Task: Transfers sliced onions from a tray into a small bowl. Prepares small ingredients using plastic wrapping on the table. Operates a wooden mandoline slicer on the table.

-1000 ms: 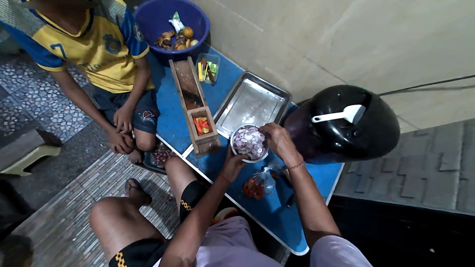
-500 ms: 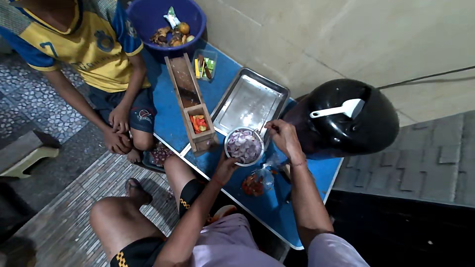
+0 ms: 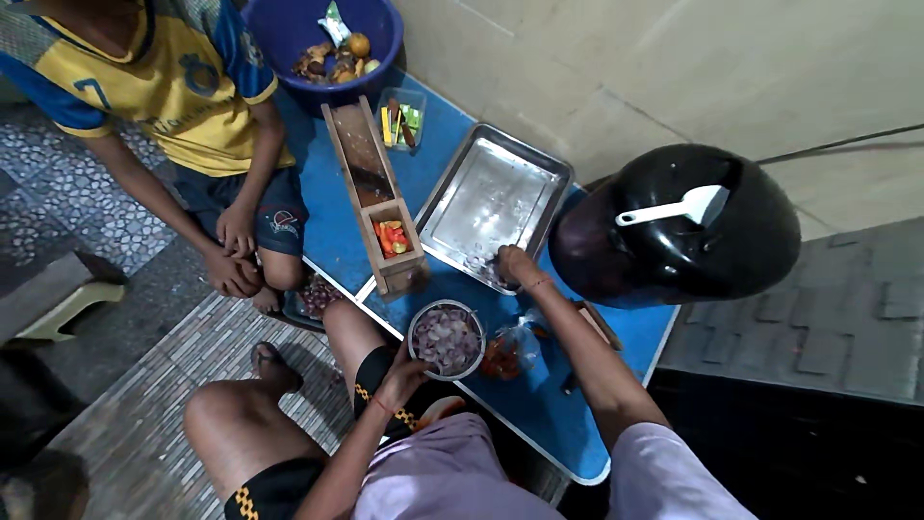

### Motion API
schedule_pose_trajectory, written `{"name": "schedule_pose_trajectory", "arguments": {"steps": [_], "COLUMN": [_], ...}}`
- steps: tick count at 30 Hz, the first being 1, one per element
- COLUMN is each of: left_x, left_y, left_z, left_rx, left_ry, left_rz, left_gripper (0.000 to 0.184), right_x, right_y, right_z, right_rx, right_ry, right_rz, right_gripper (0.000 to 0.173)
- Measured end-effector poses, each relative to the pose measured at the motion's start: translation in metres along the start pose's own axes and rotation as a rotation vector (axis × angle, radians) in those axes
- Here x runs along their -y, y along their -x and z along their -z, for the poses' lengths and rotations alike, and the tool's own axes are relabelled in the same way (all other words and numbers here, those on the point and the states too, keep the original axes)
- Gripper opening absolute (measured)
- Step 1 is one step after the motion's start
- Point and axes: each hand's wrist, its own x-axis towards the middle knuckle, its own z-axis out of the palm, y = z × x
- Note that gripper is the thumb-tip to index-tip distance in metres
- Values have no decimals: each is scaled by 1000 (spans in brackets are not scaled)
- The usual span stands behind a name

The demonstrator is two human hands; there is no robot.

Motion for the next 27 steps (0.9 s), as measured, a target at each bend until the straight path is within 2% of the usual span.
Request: {"name": "schedule_pose_trajectory", "arguments": {"steps": [1,3,6,8,11,12,15,17,19,21,24,25,27], "left_x": [2,5,4,4,7,7,7,4,5,9,9,9,9], "left_y": [1,3,5,3,0,0,1,2,-1,-4,-4,-4,-5], "left_z": [3,7,7,8,10,11,12,10,13,17,17,17,17], "left_rx": [6,4,8,16,17,15,7,-2,7,20,16,8,-5], "left_ry": [-4,-26,-32,-10,25,38,52,40,49,71,62,54,54], "left_rz": [0,10,20,16,13,12,12,8,3,2,4,10,18], "left_gripper": [83,84,84,83,85,86,84,82,81,83,84,85,84], "right_x": [-2,-7,-5,2,-3,-7,-2,9,8,8,17,19,23], "right_y": [1,10,23,20,2,-2,1,-6,-19,-24,-14,-11,-11], "right_z": [0,6,16,14,0,-4,5,21,22,19,23,26,30], "right_rx": [32,-14,-75,27,145,117,-131,-154,-169,-125,97,111,26], "right_ry": [-41,-127,-62,48,46,-21,-157,-160,-167,-190,-153,-151,-189], "right_rz": [35,112,66,-22,51,88,116,87,151,227,226,220,212], "right_gripper": [28,19,23,31,29,26,21,28,29,26,25,24,26]}}
